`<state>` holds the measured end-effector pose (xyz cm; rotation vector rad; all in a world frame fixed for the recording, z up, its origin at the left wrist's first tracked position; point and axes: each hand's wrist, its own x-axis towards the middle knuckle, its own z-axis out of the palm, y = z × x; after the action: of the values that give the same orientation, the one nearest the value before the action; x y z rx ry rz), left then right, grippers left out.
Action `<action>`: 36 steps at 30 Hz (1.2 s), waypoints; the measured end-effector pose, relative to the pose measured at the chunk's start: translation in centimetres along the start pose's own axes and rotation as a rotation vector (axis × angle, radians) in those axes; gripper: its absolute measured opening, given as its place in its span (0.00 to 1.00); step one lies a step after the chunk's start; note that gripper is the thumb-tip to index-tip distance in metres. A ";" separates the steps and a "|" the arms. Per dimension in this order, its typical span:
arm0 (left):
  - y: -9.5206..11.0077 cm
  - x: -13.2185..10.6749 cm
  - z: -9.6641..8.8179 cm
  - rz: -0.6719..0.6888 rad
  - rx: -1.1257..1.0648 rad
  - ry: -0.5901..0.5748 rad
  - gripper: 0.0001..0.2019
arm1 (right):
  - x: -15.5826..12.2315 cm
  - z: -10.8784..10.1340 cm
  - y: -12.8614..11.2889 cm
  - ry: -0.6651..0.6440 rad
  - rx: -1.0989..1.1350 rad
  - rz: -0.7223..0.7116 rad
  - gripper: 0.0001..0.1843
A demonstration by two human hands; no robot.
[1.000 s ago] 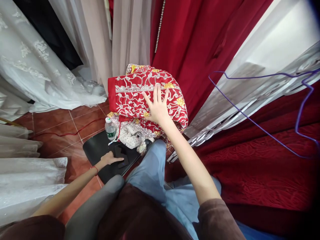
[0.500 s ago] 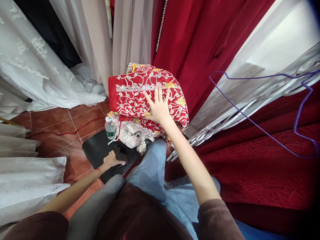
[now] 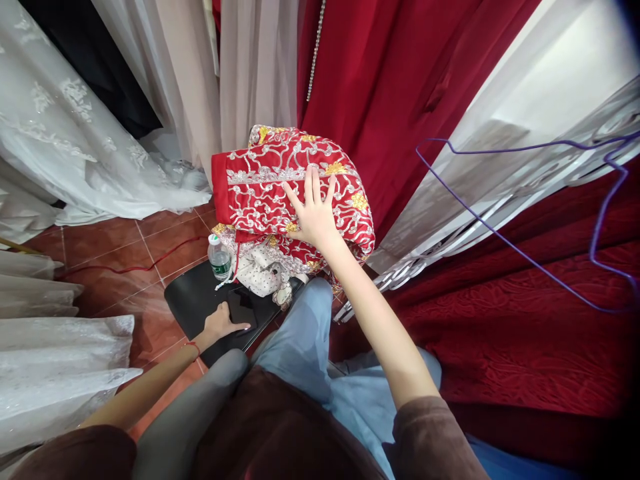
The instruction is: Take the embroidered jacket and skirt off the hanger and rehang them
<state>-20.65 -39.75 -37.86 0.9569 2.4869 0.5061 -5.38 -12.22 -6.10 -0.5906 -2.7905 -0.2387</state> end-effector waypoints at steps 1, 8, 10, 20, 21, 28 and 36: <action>-0.2 0.2 0.2 0.003 0.063 -0.028 0.37 | 0.0 -0.1 0.0 -0.011 -0.023 -0.002 0.64; -1.2 0.9 0.2 0.054 0.173 -0.145 0.35 | -0.3 -0.3 0.0 -0.005 -0.059 -0.013 0.62; -1.4 0.8 -0.2 0.081 0.140 -0.156 0.34 | -0.3 -0.6 -0.1 -0.025 -0.044 -0.006 0.61; -1.1 0.6 -0.3 0.073 0.148 -0.157 0.35 | -0.6 -1.7 -0.4 -0.068 -0.023 0.001 0.60; -1.0 0.6 -0.2 0.066 0.151 -0.157 0.35 | -0.6 -1.6 -0.4 -0.066 -0.024 0.000 0.60; -0.5 1.2 -0.5 0.017 0.160 -0.203 0.38 | -0.4 -1.0 -0.3 -0.027 -0.044 0.001 0.60; -0.3 1.6 -0.8 -0.021 0.106 -0.208 0.37 | -0.3 -0.4 0.1 -0.012 -0.072 -0.008 0.61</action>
<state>-22.32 -38.98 -37.73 0.9696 2.3518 0.2559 -5.01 -12.36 -5.82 -0.6000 -2.8063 -0.3393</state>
